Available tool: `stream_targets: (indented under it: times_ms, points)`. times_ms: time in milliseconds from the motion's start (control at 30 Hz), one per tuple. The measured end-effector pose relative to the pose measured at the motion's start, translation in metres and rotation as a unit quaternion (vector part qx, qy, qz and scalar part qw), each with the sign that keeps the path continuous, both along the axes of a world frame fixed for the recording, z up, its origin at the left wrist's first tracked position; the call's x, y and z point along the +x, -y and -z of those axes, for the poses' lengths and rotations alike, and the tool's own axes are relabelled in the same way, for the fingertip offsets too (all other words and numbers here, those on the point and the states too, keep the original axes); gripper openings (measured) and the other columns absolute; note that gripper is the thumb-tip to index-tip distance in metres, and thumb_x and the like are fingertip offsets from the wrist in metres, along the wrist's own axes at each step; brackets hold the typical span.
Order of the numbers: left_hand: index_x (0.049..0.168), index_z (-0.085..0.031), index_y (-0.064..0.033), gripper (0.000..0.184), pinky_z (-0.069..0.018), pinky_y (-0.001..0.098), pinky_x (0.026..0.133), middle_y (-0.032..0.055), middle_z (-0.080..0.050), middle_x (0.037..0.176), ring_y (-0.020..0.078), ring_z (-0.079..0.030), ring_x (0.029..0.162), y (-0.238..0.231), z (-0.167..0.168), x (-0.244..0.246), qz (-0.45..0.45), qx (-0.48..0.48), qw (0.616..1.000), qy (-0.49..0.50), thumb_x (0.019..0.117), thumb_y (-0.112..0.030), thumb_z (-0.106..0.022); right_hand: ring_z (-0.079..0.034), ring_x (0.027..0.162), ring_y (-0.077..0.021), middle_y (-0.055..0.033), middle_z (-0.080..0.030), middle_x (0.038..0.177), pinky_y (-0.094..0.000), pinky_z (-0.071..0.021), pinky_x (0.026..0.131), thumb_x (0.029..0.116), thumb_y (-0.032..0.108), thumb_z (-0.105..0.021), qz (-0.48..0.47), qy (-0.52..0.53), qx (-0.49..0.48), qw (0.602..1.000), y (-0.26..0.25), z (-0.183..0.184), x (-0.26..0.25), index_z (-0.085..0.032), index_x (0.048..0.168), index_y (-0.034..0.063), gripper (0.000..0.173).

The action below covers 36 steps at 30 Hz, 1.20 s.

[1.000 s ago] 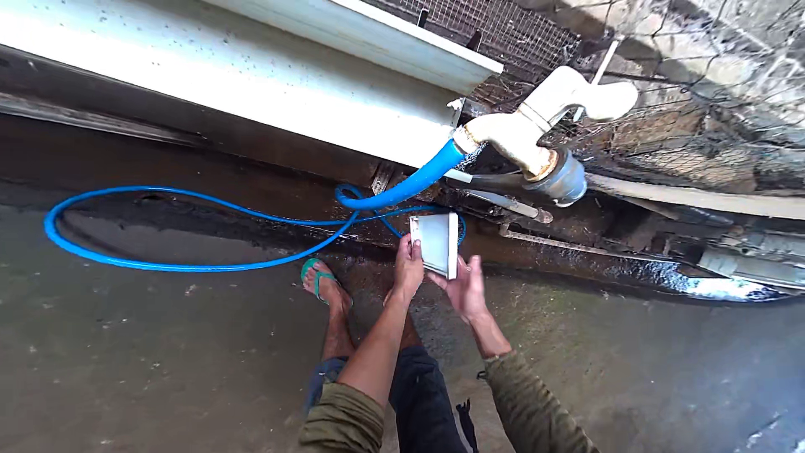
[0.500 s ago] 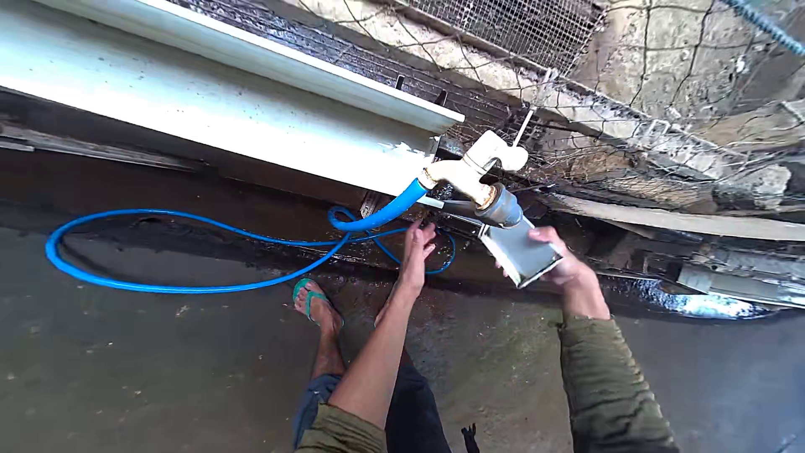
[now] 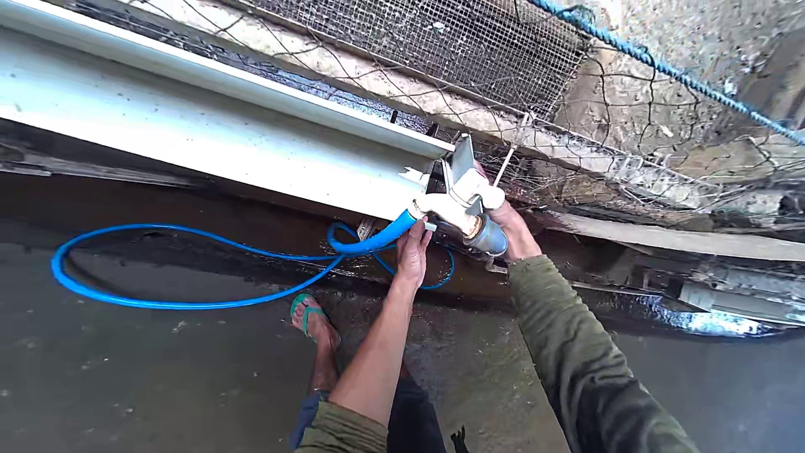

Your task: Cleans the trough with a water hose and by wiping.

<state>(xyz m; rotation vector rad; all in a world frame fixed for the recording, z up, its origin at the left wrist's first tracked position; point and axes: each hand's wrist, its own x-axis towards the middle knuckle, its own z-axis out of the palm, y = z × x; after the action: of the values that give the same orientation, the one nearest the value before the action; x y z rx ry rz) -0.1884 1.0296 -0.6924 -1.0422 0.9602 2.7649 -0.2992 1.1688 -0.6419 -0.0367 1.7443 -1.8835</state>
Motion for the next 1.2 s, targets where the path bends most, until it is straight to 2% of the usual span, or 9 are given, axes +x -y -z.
stream_targets:
  times_ms: [200, 367, 467, 600, 700, 900, 1067, 1133, 1200]
  points:
    - [0.133, -0.048, 0.0029, 0.061, -0.0487, 0.0319, 0.105, 0.0114, -0.063, 0.121, 0.0144, -0.061, 0.113, 0.001, -0.007, -0.004, -0.009, -0.010, 1.000, 0.002, 0.0914, -0.038, -0.067, -0.060, 0.101, -0.0030, -0.0054, -0.058, 0.130, -0.0220, -0.0530, 0.084, 0.0806, 0.000, -0.071, 0.041, 0.054, 0.104, 0.992, 0.026, -0.028, 0.026, -0.027, 0.156, 0.0108, 0.088]
    - [0.132, -0.049, 0.0047, 0.072, -0.0494, 0.0324, 0.105, 0.0101, -0.064, 0.120, 0.0125, -0.062, 0.113, 0.001, -0.009, -0.002, -0.003, -0.025, 1.000, -0.014, 0.0866, -0.046, -0.072, -0.057, 0.124, -0.0154, -0.0214, -0.050, 0.146, -0.0294, -0.0512, 0.101, 0.0865, 0.010, -0.073, -0.014, -0.011, 0.093, 0.995, 0.018, 0.042, 0.009, -0.013, 0.160, -0.0016, 0.095]
    - [0.128, -0.052, 0.0049, 0.063, -0.0500, 0.0310, 0.103, 0.0081, -0.066, 0.117, 0.0105, -0.063, 0.110, 0.002, -0.008, -0.001, 0.008, -0.032, 0.999, -0.008, 0.0886, -0.041, -0.070, -0.061, 0.110, -0.0056, -0.0037, -0.059, 0.126, -0.0249, -0.0539, 0.095, 0.0887, -0.005, -0.066, 0.043, 0.126, 0.190, 0.973, 0.041, -0.004, 0.009, -0.036, 0.151, 0.0114, 0.071]
    - [0.130, -0.050, 0.0070, 0.057, -0.0501, 0.0318, 0.102, 0.0118, -0.063, 0.120, 0.0121, -0.061, 0.111, 0.003, -0.006, -0.003, 0.019, -0.021, 1.000, 0.011, 0.0907, -0.031, -0.064, -0.063, 0.108, -0.0064, -0.0046, -0.063, 0.125, -0.0266, -0.0560, 0.091, 0.0874, 0.005, -0.069, -0.025, 0.037, 0.061, 0.997, 0.015, 0.028, 0.010, -0.035, 0.150, 0.0067, 0.071]
    - [0.127, -0.050, 0.0061, 0.050, -0.0525, 0.0301, 0.097, 0.0092, -0.064, 0.114, 0.0112, -0.062, 0.105, 0.000, -0.008, -0.005, -0.003, 0.005, 1.000, 0.016, 0.0907, -0.025, -0.064, -0.064, 0.088, -0.0008, 0.0004, -0.064, 0.098, -0.0190, -0.0554, 0.082, 0.0909, -0.001, -0.060, -0.025, 0.072, 0.089, 0.993, 0.027, -0.039, 0.017, -0.050, 0.129, 0.0012, 0.039]
    - [0.122, -0.053, 0.0002, 0.080, -0.0545, 0.0279, 0.093, 0.0018, -0.067, 0.107, 0.0078, -0.065, 0.101, -0.008, -0.001, -0.005, -0.043, -0.004, 0.999, -0.005, 0.0724, -0.054, -0.084, -0.062, 0.078, -0.0002, 0.0027, -0.062, 0.085, -0.0171, -0.0548, 0.075, 0.0869, -0.010, -0.059, -0.014, 0.101, 0.107, 0.989, 0.039, -0.072, 0.017, -0.056, 0.113, 0.0048, 0.030]
    - [0.123, -0.056, -0.0041, 0.098, -0.0552, 0.0304, 0.096, 0.0014, -0.069, 0.107, 0.0094, -0.067, 0.102, -0.015, 0.002, -0.006, -0.079, -0.020, 0.997, -0.016, 0.0596, -0.072, -0.085, -0.063, 0.075, -0.0024, 0.0044, -0.066, 0.089, -0.0210, -0.0553, 0.067, 0.1043, 0.025, -0.048, -0.081, 0.148, 0.063, 0.984, 0.014, -0.018, -0.007, -0.055, 0.122, 0.0116, 0.023]
    - [0.126, -0.054, -0.0038, 0.101, -0.0535, 0.0326, 0.100, 0.0033, -0.069, 0.111, 0.0113, -0.066, 0.107, -0.016, 0.004, -0.006, -0.082, -0.021, 0.996, -0.019, 0.0594, -0.074, -0.085, -0.069, 0.080, -0.0061, 0.0024, -0.073, 0.095, -0.0263, -0.0589, 0.071, 0.1093, 0.054, -0.020, -0.032, 0.176, 0.077, 0.981, 0.010, -0.014, -0.017, -0.060, 0.126, 0.0100, 0.061]
    - [0.127, -0.055, -0.0032, 0.103, -0.0527, 0.0338, 0.102, 0.0046, -0.069, 0.113, 0.0122, -0.065, 0.109, -0.014, 0.006, -0.006, -0.079, -0.023, 0.996, -0.018, 0.0594, -0.075, -0.085, -0.074, 0.090, -0.0140, -0.0057, -0.074, 0.108, -0.0324, -0.0620, 0.082, 0.1116, 0.045, -0.026, 0.059, 0.189, 0.058, 0.978, 0.016, -0.014, -0.027, -0.054, 0.135, 0.0027, 0.056]
